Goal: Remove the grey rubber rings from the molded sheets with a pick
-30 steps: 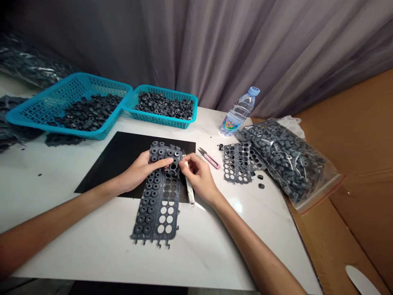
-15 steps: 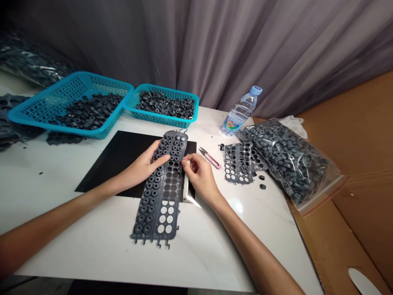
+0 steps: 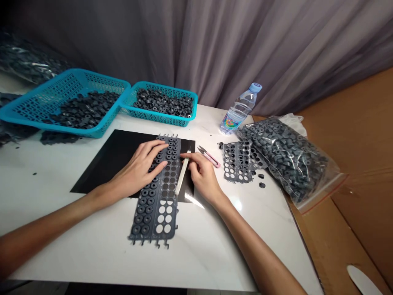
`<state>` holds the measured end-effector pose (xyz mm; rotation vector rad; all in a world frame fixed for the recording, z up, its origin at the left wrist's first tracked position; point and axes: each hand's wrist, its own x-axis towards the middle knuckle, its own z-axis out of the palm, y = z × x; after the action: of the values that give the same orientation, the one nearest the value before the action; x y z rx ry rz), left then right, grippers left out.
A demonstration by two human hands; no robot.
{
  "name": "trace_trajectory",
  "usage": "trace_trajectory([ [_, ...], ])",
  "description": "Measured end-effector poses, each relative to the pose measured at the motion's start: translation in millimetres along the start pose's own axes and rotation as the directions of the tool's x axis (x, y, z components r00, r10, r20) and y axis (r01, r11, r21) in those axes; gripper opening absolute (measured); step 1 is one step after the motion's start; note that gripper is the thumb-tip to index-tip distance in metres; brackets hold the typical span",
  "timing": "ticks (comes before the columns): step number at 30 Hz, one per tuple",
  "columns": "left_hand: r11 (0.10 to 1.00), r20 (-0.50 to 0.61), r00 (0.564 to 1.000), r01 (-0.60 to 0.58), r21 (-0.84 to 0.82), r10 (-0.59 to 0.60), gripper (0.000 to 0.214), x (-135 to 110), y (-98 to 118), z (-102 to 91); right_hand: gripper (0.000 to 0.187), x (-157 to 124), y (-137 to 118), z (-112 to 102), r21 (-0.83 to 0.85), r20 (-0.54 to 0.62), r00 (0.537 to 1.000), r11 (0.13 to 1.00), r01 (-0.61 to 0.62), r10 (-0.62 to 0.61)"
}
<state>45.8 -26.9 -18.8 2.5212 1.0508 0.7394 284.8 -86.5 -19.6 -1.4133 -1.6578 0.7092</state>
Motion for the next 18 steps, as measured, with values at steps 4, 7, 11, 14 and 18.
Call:
trace_trajectory([
  [4, 0.996, 0.146, 0.986, -0.075, -0.043, 0.08, 0.047, 0, 1, -3.1, 0.042, -1, 1, -8, -0.157, 0.074, 0.981, 0.969, 0.191, -0.181],
  [7, 0.996, 0.172, 0.981, -0.079, -0.046, 0.085, 0.047, 0, -2, -2.8, 0.034, -1, 2, -12, -0.237, 0.093, 0.97, 0.942, 0.24, -0.223],
  [11, 0.995, 0.161, 0.982, -0.098, -0.035, 0.103, 0.051, -2, -2, -1.3, 0.019, -1, -1, -11, -0.242, 0.041, 0.98, 0.95, 0.198, -0.194],
  [14, 0.995, 0.157, 0.982, -0.102, -0.023, 0.104, 0.051, -4, 1, -0.7, 0.026, -1, -7, -9, -0.189, -0.055, 0.992, 0.977, 0.103, -0.115],
  [18, 0.995, 0.146, 0.984, -0.098, -0.013, 0.099, 0.049, -5, 5, -1.1, 0.047, -1, -13, -10, -0.039, -0.081, 0.996, 0.998, -0.044, 0.041],
])
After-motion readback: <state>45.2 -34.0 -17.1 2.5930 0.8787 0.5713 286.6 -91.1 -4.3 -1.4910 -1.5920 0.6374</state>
